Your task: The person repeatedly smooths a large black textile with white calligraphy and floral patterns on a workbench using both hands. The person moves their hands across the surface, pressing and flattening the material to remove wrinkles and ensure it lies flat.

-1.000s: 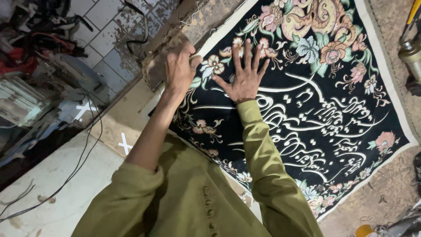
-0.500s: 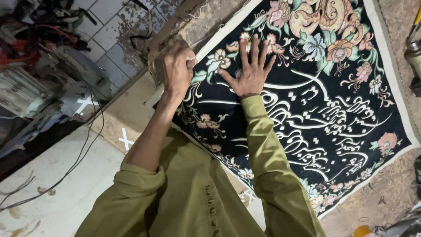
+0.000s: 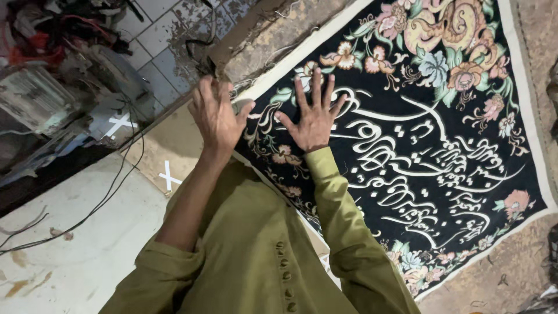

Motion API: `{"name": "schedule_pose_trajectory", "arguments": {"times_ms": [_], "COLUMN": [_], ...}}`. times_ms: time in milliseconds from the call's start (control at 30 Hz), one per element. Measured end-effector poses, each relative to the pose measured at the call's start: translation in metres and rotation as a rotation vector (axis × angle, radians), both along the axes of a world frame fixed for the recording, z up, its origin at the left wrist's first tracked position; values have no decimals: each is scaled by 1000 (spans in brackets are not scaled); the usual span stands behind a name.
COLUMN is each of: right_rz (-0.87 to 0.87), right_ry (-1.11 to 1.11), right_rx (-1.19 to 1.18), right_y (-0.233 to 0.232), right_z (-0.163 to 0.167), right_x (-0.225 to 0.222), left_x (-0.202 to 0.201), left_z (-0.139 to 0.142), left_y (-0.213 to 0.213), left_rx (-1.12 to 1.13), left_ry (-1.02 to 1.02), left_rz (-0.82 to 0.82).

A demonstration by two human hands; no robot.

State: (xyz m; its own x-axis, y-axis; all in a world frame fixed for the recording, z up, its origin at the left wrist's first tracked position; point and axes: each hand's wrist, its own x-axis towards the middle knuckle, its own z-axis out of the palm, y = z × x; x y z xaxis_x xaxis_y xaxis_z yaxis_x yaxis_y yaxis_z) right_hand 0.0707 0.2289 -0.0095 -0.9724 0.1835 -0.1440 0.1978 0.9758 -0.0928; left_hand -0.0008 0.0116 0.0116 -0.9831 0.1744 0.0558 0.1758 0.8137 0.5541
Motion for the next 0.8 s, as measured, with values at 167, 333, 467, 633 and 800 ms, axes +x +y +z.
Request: {"name": "schedule_pose_trajectory", "arguments": {"times_ms": [167, 333, 467, 633, 800], "right_rz": [-55, -49, -42, -66, -66], "right_ry": [-74, -40, -21, -39, -35], "right_rx": [-30, -8, -7, -30, -17], "right_y": [-5, -3, -5, -6, -6], "right_z": [5, 6, 6, 8, 8], "right_x": [-2, -6, -6, -7, -8], "left_x": [6, 4, 6, 10, 17], "left_z": [-16, -41, -40, -25, -23], "left_y": [-10, -1, 10, 17, 28], "left_rx": [203, 193, 59, 140, 42], "left_ry": [-61, -197, -183, -39, -116], "left_rz": [-61, -40, -111, -94, -61]}}
